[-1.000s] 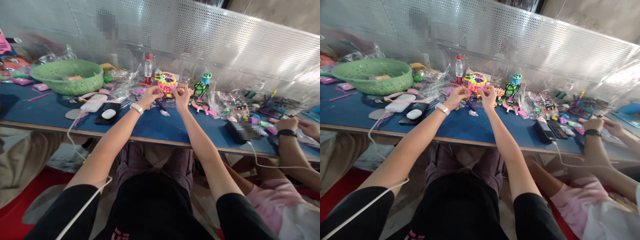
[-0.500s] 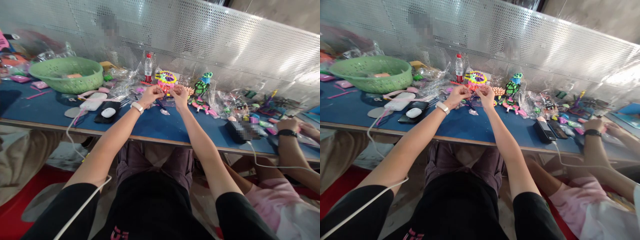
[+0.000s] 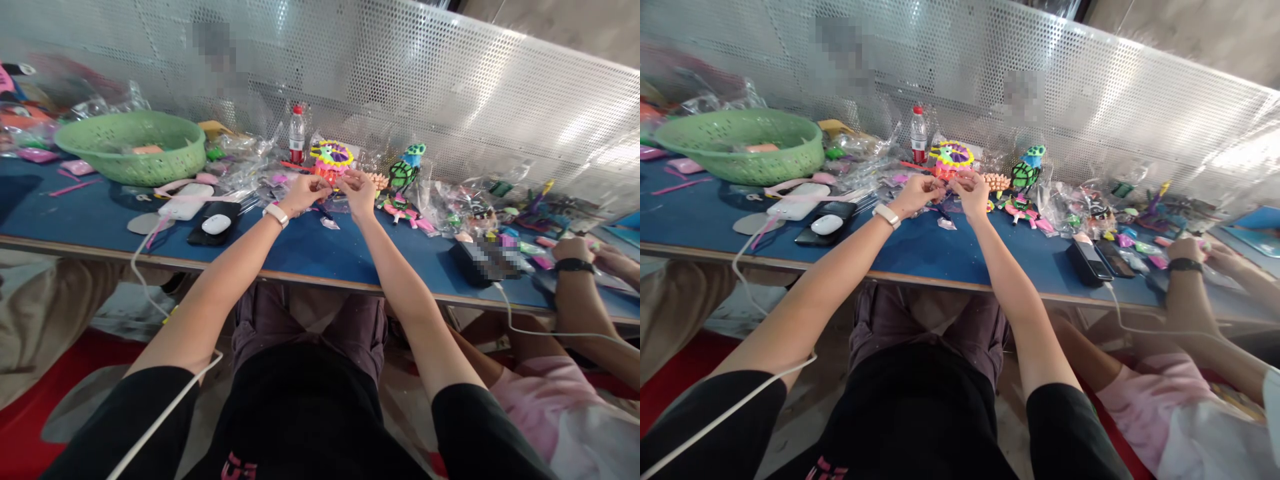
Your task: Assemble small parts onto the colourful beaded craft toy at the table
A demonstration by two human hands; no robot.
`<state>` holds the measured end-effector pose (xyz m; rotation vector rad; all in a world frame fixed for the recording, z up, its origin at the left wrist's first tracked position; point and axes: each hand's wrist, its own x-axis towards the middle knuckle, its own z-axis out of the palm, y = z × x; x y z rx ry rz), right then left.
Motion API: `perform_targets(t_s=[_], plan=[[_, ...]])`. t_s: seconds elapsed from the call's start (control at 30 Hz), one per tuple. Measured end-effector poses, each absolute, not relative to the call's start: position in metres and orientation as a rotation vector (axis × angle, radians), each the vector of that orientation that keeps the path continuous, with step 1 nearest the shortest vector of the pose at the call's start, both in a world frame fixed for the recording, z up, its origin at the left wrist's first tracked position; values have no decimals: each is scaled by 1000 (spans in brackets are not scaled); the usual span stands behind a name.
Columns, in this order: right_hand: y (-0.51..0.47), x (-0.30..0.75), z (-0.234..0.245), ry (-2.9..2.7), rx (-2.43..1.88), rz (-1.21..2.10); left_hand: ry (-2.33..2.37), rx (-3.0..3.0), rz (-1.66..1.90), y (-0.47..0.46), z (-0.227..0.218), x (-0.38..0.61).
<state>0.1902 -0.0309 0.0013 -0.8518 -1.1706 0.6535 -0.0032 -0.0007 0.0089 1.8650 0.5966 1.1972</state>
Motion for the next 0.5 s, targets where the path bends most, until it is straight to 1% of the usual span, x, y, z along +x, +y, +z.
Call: perform_targets(t_s=[0.27,0.5], plan=[[-18,196,-5,-1247,-815,618,553,1854,1219,1,5,1],[-19,197,-5,-1282,-878,525,479,1825,1194,0,5,2]])
